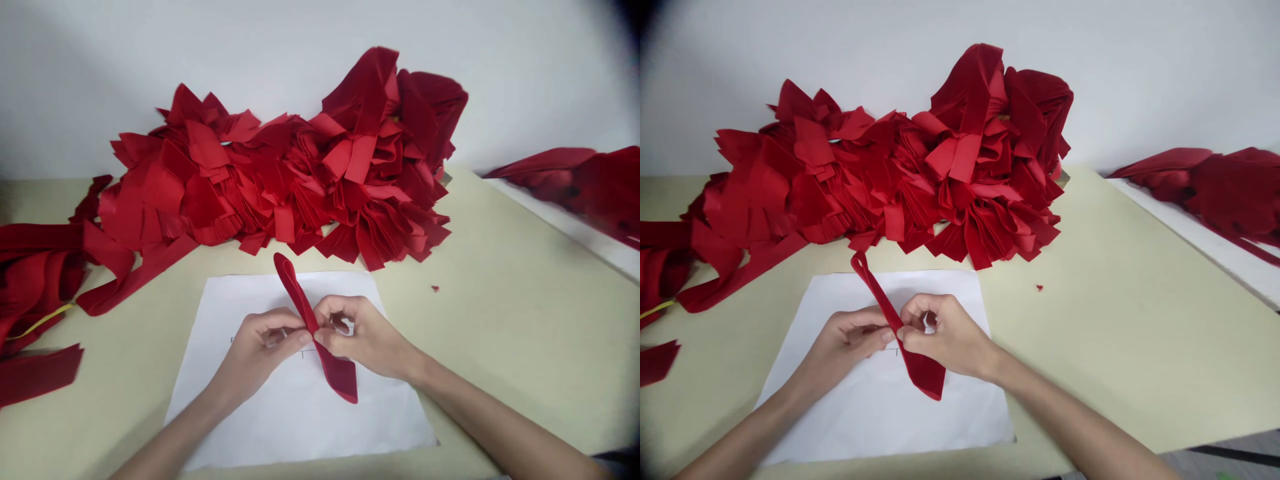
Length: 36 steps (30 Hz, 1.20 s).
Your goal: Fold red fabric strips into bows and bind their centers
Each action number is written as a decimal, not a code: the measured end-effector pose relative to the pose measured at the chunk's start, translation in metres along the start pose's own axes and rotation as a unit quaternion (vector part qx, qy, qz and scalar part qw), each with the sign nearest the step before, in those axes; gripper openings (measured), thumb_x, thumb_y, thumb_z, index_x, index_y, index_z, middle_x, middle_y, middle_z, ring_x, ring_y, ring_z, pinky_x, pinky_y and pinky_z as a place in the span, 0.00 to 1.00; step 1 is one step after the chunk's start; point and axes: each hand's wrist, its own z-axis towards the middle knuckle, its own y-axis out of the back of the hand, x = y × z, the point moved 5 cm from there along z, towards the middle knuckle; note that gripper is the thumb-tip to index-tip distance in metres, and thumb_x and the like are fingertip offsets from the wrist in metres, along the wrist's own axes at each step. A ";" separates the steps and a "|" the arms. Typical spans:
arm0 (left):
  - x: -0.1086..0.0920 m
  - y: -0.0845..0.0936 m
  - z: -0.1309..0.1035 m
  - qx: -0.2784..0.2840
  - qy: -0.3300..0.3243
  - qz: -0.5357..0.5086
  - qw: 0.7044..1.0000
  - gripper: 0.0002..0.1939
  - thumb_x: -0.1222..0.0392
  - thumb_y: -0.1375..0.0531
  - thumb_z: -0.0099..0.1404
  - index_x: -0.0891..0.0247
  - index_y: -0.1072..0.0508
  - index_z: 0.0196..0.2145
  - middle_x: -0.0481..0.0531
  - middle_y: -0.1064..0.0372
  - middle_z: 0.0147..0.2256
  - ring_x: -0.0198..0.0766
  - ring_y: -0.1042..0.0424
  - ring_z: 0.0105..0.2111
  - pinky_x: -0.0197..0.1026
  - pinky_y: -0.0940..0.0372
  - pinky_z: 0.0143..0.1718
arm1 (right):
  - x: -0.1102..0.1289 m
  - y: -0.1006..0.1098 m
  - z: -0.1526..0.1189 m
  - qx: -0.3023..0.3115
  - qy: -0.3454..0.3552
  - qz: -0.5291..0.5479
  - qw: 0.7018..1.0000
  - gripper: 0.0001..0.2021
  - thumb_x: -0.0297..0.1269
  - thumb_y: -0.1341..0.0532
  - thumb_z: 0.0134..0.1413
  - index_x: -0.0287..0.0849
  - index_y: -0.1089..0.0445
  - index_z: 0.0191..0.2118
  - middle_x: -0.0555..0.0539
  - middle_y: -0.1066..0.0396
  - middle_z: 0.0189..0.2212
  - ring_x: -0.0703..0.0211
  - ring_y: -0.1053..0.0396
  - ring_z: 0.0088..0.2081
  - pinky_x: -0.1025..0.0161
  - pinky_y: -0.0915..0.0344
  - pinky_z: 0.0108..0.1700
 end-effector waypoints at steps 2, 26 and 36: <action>0.000 0.000 0.000 -0.002 -0.001 0.000 1.000 0.07 0.61 0.41 0.59 0.60 0.22 0.30 0.48 0.31 0.26 0.34 0.37 0.26 0.37 0.41 0.27 | -0.001 0.000 0.000 -0.005 -0.006 0.003 1.000 0.02 0.29 0.44 0.46 0.40 0.36 0.25 0.55 0.40 0.22 0.69 0.44 0.25 0.67 0.45 0.30; 0.007 0.010 0.002 -0.062 0.004 0.027 0.998 0.05 0.60 0.37 0.55 0.62 0.25 0.23 0.49 0.29 0.25 0.35 0.35 0.26 0.38 0.41 0.28 | -0.006 0.000 0.001 0.010 -0.052 0.088 0.995 0.05 0.33 0.38 0.47 0.38 0.33 0.26 0.54 0.38 0.20 0.70 0.45 0.23 0.68 0.47 0.27; 0.007 0.007 0.002 -0.027 0.008 -0.030 0.999 0.02 0.64 0.39 0.54 0.63 0.27 0.25 0.48 0.33 0.25 0.35 0.35 0.27 0.38 0.38 0.32 | -0.005 0.000 0.002 -0.002 -0.054 0.124 0.991 0.06 0.33 0.33 0.42 0.36 0.28 0.26 0.53 0.34 0.21 0.70 0.41 0.24 0.69 0.44 0.28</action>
